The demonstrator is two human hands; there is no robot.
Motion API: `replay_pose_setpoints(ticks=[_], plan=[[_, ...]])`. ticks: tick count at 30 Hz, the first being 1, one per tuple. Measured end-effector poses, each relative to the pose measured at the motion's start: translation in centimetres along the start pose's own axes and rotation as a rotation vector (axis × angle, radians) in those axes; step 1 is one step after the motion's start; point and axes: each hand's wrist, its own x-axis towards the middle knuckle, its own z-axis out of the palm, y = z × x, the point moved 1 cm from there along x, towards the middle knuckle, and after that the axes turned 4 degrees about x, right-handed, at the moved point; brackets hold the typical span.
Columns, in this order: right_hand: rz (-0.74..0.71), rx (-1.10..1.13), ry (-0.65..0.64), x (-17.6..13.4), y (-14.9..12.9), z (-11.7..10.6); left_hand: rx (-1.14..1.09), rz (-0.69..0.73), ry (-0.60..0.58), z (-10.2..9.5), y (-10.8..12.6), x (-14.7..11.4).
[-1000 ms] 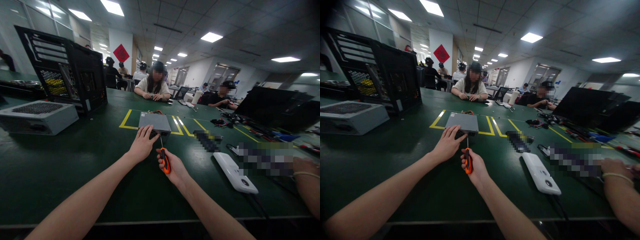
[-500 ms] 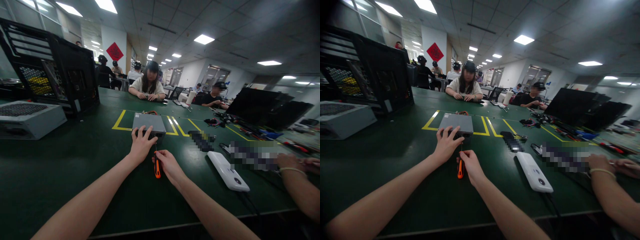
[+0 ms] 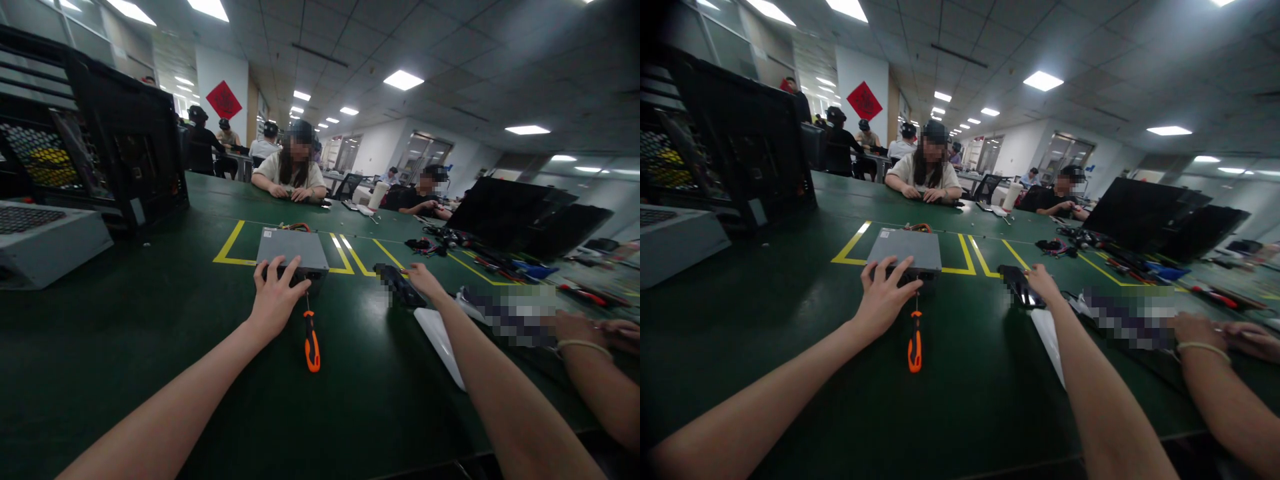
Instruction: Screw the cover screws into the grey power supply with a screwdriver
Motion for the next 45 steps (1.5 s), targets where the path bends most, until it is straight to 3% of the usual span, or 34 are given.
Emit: replay_pose_setpoints(ticks=[4,8,13,18,22,23,24,26,28,30,38,41,45], plan=[[0.109,-0.015,-0.095,0.9,2.6,0.1,0.019,0.000,0.007,0.2,0.2,0.1],[0.161,-0.016,-0.190,0.2,3.1,0.5,0.037,0.007,-0.014,0.2,0.1,0.1],[0.147,0.048,-0.215,-0.5,1.7,0.2,0.046,0.012,-0.029,0.1,0.0,0.1],[0.101,0.130,-0.077,-1.5,-2.0,-1.8,0.033,0.014,-0.022,0.1,0.1,0.1],[-0.089,0.255,-0.131,-7.1,-7.9,-1.7,0.023,0.014,-0.022,0.2,0.0,0.0],[-0.145,0.303,-0.204,-9.4,-9.6,-1.1,0.023,0.014,-0.019,0.2,0.0,0.0],[-0.210,0.398,-0.361,-11.8,-11.3,-0.2,0.024,0.014,-0.015,0.1,0.0,0.0],[-0.230,0.523,-0.596,-16.5,-14.0,1.9,0.028,0.012,-0.004,0.1,0.0,0.0],[-0.131,0.616,-0.701,-20.0,-15.8,3.9,0.031,0.008,0.001,0.1,0.0,0.0],[-0.040,0.707,-0.692,-21.8,-16.7,5.3,0.034,-0.001,0.001,0.0,0.1,0.1],[0.494,1.174,-0.630,-22.4,-17.6,5.9,0.039,0.005,0.002,0.2,-0.2,-0.1],[0.573,1.318,-0.621,-22.7,-17.7,6.0,0.028,0.021,0.002,0.0,-0.7,-0.3],[0.584,1.342,-0.618,-22.8,-17.4,6.1,0.024,0.050,-0.011,-0.4,-1.1,-0.5]])
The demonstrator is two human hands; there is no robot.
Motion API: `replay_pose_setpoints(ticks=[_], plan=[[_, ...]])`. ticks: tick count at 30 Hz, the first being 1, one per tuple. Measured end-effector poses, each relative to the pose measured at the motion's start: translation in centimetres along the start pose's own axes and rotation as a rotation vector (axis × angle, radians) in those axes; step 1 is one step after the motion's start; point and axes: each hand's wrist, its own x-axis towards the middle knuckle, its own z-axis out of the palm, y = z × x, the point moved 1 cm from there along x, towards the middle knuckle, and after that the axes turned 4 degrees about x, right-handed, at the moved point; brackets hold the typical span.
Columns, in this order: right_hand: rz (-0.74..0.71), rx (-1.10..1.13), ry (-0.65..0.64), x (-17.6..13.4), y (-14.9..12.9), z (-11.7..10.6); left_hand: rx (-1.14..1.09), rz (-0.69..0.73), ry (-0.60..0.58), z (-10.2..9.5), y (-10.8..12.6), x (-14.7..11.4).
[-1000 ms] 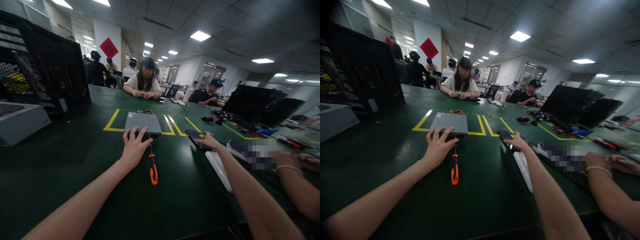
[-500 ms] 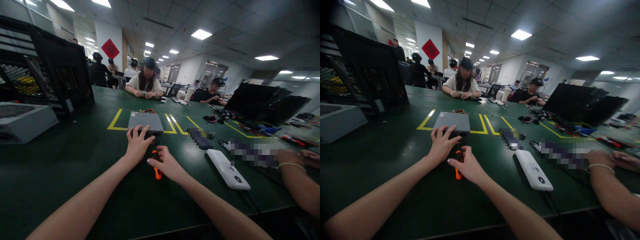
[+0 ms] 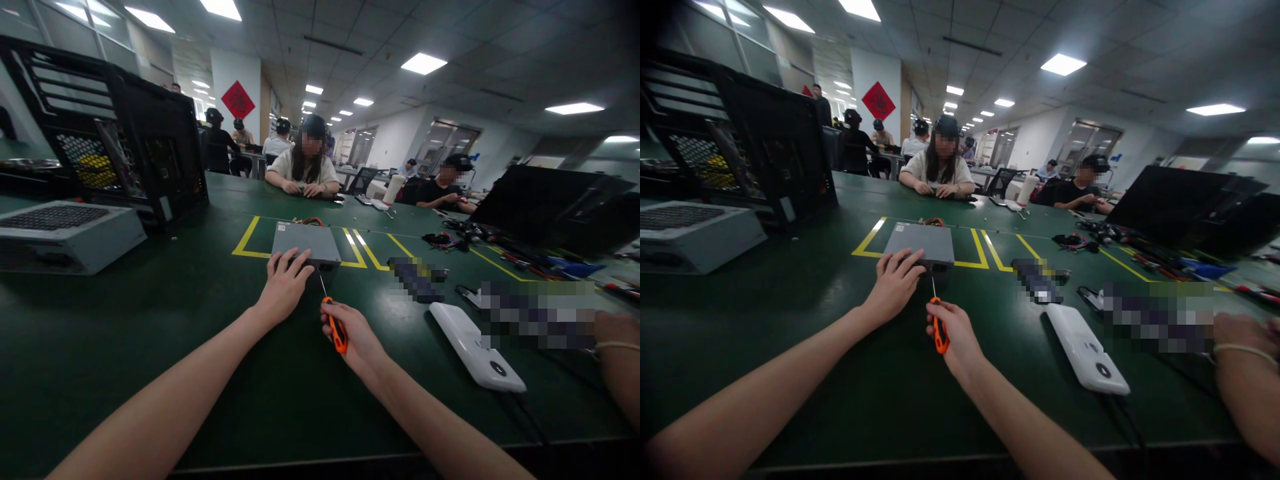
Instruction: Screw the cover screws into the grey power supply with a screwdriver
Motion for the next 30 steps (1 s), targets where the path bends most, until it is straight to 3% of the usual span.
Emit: replay_pose_setpoints(ticks=[9,15,20,26,30], plan=[[0.094,0.040,-0.083,-0.31,0.04,-0.51,-0.002,0.066,-0.039,-0.71,0.22,-0.53],[0.016,0.003,-0.083,-0.24,0.08,-0.53,0.007,0.065,-0.055,-0.65,0.13,-0.49],[0.113,0.022,-0.147,-0.13,0.26,-0.51,0.012,0.062,-0.057,-0.68,0.11,-0.47],[0.009,0.000,-0.106,-0.22,0.07,-0.58,0.003,0.064,-0.042,-0.80,0.14,-0.51],[0.072,0.002,-0.128,-0.21,0.08,-0.67,0.004,0.065,-0.049,-0.86,0.17,-0.51]])
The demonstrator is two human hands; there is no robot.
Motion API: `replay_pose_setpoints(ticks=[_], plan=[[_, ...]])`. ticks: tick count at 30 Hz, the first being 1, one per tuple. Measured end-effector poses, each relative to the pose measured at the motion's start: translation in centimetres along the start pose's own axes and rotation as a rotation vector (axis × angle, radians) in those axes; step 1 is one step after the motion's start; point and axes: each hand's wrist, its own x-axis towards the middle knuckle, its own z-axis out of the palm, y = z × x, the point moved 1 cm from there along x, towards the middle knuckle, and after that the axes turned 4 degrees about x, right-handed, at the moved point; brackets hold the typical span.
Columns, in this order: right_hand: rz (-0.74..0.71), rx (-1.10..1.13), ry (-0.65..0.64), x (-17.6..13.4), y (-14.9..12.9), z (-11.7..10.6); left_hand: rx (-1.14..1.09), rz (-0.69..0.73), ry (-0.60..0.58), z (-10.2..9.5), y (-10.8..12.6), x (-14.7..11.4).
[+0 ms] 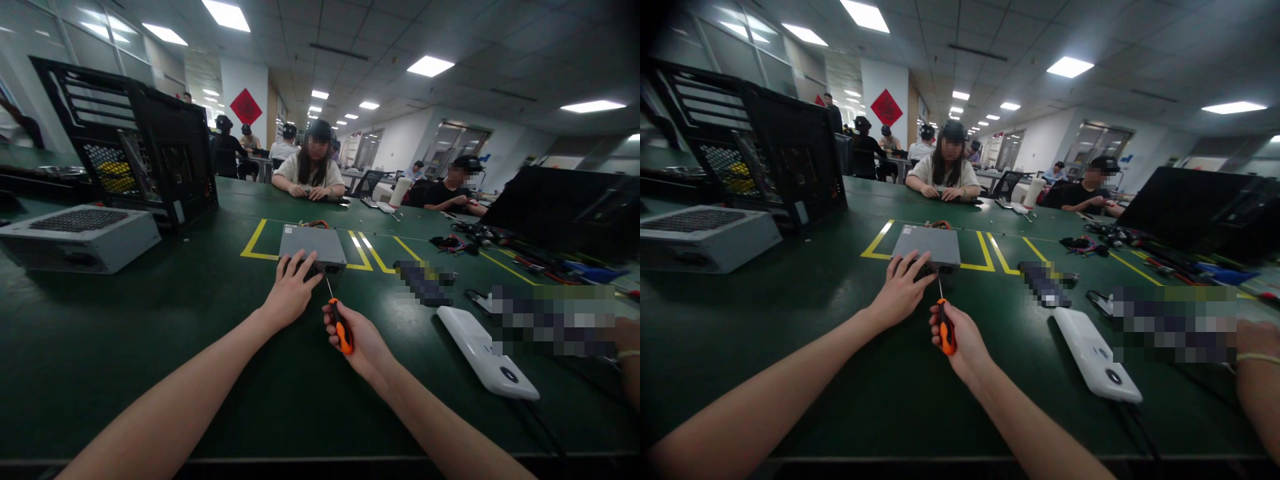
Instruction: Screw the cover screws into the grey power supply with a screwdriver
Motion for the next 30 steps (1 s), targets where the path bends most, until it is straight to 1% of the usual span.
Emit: replay_pose_setpoints(ticks=[2,7,13,17,19,24,30], plan=[[0.018,0.016,-0.006,0.08,0.09,-0.06,-0.001,0.000,-0.004,-0.07,0.00,-0.01],[-0.066,0.021,0.016,0.37,0.19,-0.42,-0.005,0.003,-0.001,-0.17,-0.01,-0.06],[0.031,0.026,-0.008,0.44,0.19,-0.52,-0.004,-0.001,-0.005,0.02,-0.03,-0.07],[-0.042,0.046,0.011,0.37,0.14,-0.34,-0.001,0.003,0.002,0.08,-0.02,-0.05],[-0.055,0.038,0.016,0.32,0.13,-0.30,0.004,0.005,0.003,0.08,-0.01,-0.05],[0.031,0.041,-0.002,0.25,0.17,-0.18,0.012,0.001,0.002,0.07,0.00,-0.08],[-0.036,0.037,0.016,0.25,0.06,-0.29,0.029,-0.006,-0.033,0.12,-0.06,-0.02]])
